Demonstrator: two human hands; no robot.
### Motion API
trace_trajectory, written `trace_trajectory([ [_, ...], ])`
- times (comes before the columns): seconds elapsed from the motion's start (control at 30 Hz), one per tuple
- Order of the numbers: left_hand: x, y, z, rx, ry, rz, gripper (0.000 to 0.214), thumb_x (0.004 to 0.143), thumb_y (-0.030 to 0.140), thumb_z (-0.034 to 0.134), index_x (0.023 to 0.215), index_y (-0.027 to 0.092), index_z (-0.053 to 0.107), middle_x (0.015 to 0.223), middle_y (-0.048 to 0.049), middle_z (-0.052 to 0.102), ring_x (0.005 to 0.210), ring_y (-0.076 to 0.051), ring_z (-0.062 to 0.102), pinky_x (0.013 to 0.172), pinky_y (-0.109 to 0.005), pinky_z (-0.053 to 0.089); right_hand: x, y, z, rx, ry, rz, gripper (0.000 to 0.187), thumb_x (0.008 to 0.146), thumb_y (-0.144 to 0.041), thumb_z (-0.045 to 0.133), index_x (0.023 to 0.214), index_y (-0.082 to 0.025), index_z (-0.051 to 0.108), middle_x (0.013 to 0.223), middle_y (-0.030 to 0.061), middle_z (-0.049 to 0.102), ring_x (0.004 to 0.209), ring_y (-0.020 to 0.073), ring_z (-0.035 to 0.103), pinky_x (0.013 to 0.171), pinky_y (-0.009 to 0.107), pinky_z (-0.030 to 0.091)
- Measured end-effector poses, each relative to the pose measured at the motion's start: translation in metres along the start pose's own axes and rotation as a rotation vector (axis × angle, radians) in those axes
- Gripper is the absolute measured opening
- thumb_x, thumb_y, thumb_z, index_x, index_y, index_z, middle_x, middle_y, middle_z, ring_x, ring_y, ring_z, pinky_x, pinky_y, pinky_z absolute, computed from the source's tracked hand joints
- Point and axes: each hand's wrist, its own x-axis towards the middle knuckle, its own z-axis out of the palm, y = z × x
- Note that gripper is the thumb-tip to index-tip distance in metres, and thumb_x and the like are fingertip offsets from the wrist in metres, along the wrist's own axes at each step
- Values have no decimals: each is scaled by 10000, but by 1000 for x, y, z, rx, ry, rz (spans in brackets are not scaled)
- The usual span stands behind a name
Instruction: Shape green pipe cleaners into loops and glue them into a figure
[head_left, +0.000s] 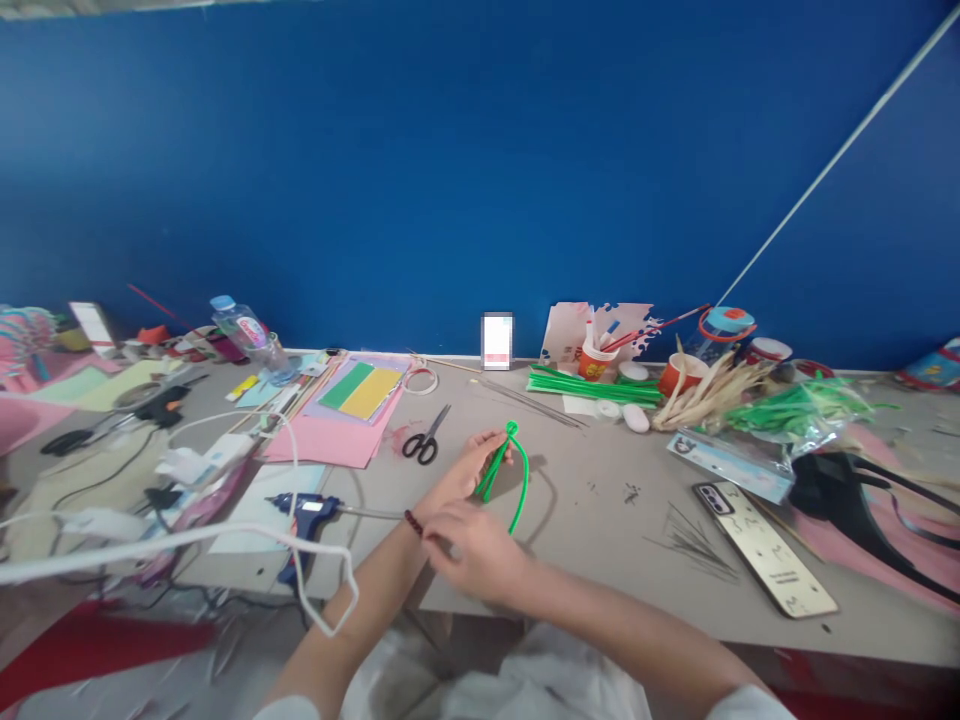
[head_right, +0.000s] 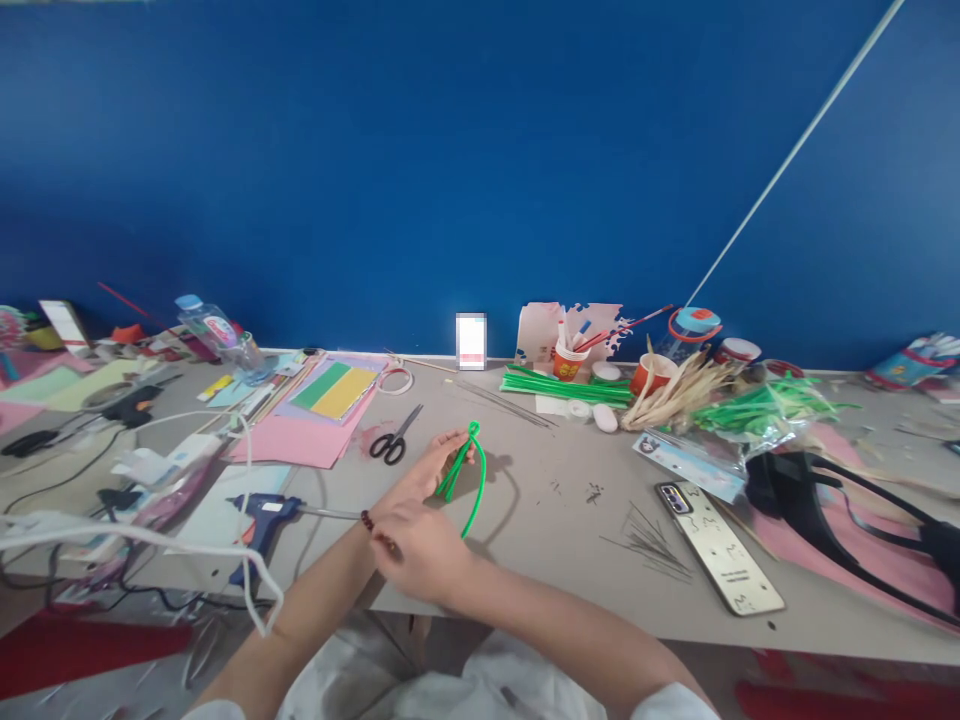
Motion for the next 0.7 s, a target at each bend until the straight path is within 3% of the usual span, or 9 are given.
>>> trace_trajectory([
  [0.17,-1,2,-4,20,-70,-4,237,654,320,721,728,119,618,621,-14,609,560,-120,549,619,-245,415,51,-33,42,-37,-218,117,172,776,-257,505,800,-187,660,775,46,706,714,184,646,630,257,481],
  [0.27,-1,2,-6,27,-80,-5,259,640,341,727,722,122,616,619,-6,600,560,-113,545,629,-247,433,94,-54,70,-103,-465,210,339,749,-438,515,796,-150,688,816,129,713,721,293,669,580,354,516],
  [0.37,-1,0,-6,40,-89,-22,281,635,358,728,745,123,622,652,-14,615,576,-112,558,654,-252,447,125,-68,95,-67,-647,300,487,670,-500,582,932,-100,678,978,191,689,813,343,667,592,387,542],
  [0.5,-1,-2,-4,43,-83,-70,318,593,370,755,744,127,616,648,-10,609,585,-122,566,641,-257,445,139,-65,118,-53,-601,382,458,696,-499,560,900,-109,688,965,195,694,842,357,662,615,428,548],
  [0.63,-3,0,-1,46,-104,-80,318,582,367,761,723,125,611,634,-11,600,577,-126,555,637,-260,441,145,-54,135,33,-565,514,365,700,-508,585,523,-193,636,534,109,663,608,295,667,569,410,540],
  [0.7,-4,2,1,45,-108,-88,305,588,361,759,713,125,611,634,-17,604,576,-130,554,648,-264,444,151,-52,144,90,-460,562,354,653,-482,647,425,-225,560,455,78,616,620,300,662,574,429,534],
])
